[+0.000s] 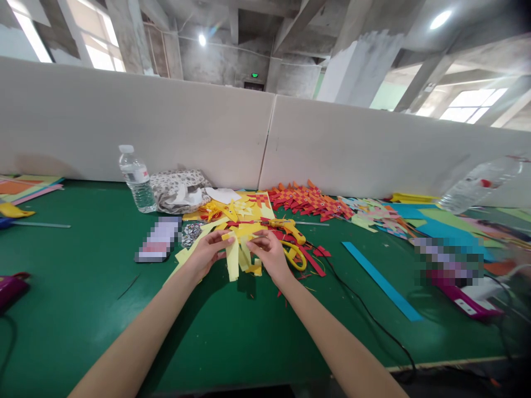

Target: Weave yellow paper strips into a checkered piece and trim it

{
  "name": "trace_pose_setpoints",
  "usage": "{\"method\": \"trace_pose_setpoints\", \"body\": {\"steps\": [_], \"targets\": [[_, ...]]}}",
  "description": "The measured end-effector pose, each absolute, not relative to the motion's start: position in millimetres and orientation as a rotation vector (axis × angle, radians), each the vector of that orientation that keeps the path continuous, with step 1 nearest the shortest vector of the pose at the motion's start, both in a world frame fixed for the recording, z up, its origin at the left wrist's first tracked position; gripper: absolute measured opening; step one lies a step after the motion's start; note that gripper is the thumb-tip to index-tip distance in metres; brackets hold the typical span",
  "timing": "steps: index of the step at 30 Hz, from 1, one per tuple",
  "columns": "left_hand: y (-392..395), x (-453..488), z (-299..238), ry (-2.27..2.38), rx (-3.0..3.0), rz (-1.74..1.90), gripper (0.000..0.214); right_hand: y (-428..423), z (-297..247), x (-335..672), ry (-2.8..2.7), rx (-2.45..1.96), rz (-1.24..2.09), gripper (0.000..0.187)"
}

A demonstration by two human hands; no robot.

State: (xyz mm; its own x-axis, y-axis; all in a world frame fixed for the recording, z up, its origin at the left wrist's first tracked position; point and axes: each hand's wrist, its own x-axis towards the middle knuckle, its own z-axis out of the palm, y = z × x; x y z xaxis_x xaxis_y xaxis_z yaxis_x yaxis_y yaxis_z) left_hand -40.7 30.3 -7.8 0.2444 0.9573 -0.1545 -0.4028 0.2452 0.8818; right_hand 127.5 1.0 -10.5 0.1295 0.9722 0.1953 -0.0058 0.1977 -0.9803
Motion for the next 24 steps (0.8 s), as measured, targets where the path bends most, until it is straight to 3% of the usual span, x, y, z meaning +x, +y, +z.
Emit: {"method": "trace_pose_setpoints", "body": {"steps": [10,24], "targets": [[27.0,-40.3,-7.8,0.811,0.922,1.014,0.034,-6.6,-7.5,119.5,-1.171,-1.124,1.157,0.033],[27.9,-40.2,-8.2,0.847,0.916,0.995,0.036,-1.5,-12.7,124.9,-1.302,-1.204,0.983,0.026]]}}
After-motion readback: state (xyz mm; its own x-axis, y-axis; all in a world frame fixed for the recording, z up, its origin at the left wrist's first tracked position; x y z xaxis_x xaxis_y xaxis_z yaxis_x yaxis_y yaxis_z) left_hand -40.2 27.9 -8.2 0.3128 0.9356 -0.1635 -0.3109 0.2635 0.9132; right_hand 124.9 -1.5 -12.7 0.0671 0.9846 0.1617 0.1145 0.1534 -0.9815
